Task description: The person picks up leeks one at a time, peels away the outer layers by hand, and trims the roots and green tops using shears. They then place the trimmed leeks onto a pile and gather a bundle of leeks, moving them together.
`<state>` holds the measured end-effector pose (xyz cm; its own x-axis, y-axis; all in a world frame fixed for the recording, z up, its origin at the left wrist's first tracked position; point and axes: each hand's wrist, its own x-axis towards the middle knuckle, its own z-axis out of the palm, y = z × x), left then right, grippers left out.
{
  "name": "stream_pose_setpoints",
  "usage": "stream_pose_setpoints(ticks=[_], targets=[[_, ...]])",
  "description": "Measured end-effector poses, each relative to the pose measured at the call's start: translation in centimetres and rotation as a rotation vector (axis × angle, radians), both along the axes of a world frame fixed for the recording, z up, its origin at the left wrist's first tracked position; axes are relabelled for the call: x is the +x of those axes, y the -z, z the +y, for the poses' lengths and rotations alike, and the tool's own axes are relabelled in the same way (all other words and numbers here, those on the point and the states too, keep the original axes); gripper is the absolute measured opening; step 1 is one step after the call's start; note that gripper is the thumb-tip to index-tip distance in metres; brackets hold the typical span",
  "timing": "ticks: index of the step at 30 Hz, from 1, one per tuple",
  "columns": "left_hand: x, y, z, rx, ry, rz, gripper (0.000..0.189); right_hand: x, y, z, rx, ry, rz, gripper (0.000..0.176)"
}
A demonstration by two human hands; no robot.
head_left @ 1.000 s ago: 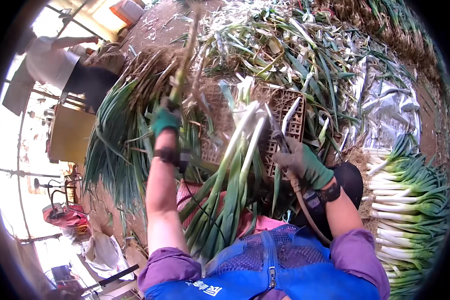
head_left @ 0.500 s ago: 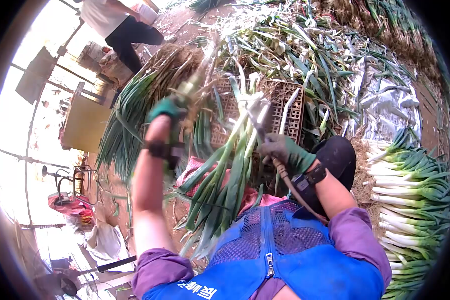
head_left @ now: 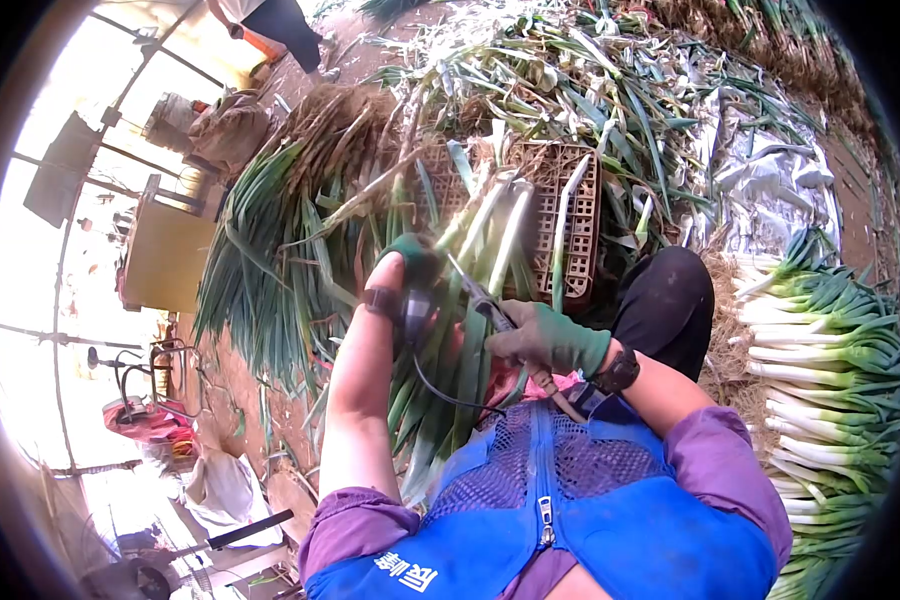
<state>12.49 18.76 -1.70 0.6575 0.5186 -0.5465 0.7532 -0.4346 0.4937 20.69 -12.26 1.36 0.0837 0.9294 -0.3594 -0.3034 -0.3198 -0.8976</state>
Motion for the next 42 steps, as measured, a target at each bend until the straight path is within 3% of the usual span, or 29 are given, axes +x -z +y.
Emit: stream_pose_setpoints(ticks=[3, 6, 8, 10, 14, 18, 22, 27, 30, 34, 35, 38, 39, 42], targets=[[0.3, -2.2, -1.8, 0.029, -0.066, 0.028, 0.031, 0.9, 0.4, 1.5, -0.141, 0.043, 0.052, 0.031], [0.0, -3.3, -2.0, -0.042, -0.098, -0.031, 0.029, 2.5, 2.9, 3.7, -0.073, 0.133, -0.275, 0.029], [-0.3, -3.3, -1.9, -0.135, -0.142, -0.075, 0.029, 2.4, 3.9, 2.9, -0.083, 0.091, -0.114, 0.031], [-0.5, -2.0, -0.4, -0.125, -0.129, -0.001, 0.028, 1.1, 0.8, 0.8, -0.025, 0.04, 0.018, 0.033], [-0.5, -1.0, 0.2, -0.121, -0.149, -0.049, 0.024, 0.1, -0.7, 0.3, -0.051, -0.059, -0.055, 0.035], [-0.7, -0.8, 0.6, -0.058, -0.14, -0.037, 0.026, -0.7, 1.8, 1.2, 0.025, -0.021, -0.363, 0.045], [-0.9, 0.5, 1.4, -0.12, -0.147, -0.055, 0.03, 0.7, 1.5, 3.0, -0.224, 0.079, -0.311, 0.046], [-0.6, -2.8, -0.5, -0.142, -0.197, -0.038, 0.033, -0.7, 1.7, 2.3, -0.05, 0.033, -0.431, 0.037], [-0.9, -1.2, 1.2, -0.277, -0.238, -0.045, 0.024, 0.0, 2.7, 3.1, -0.071, 0.079, -0.286, 0.039], [-1.1, -0.5, 2.0, -0.107, -0.207, -0.104, 0.025, 0.2, 1.2, 2.8, -0.143, 0.044, -0.161, 0.043], [-1.2, -0.6, 1.9, -0.053, -0.194, -0.082, 0.028, -0.1, -0.4, 2.1, -0.075, -0.013, -0.251, 0.045], [0.1, -4.5, -0.9, 0.123, -0.05, 0.007, 0.032, -1.0, 0.5, 2.2, -0.057, -0.023, -0.31, 0.049], [0.6, -5.5, -2.4, 0.134, -0.121, 0.05, 0.035, -0.6, -0.3, 2.5, -0.094, 0.004, -0.265, 0.051], [1.0, -2.9, -2.1, 0.384, -0.039, 0.098, 0.034, -0.2, 0.8, 3.5, -0.13, 0.026, -0.227, 0.05]])
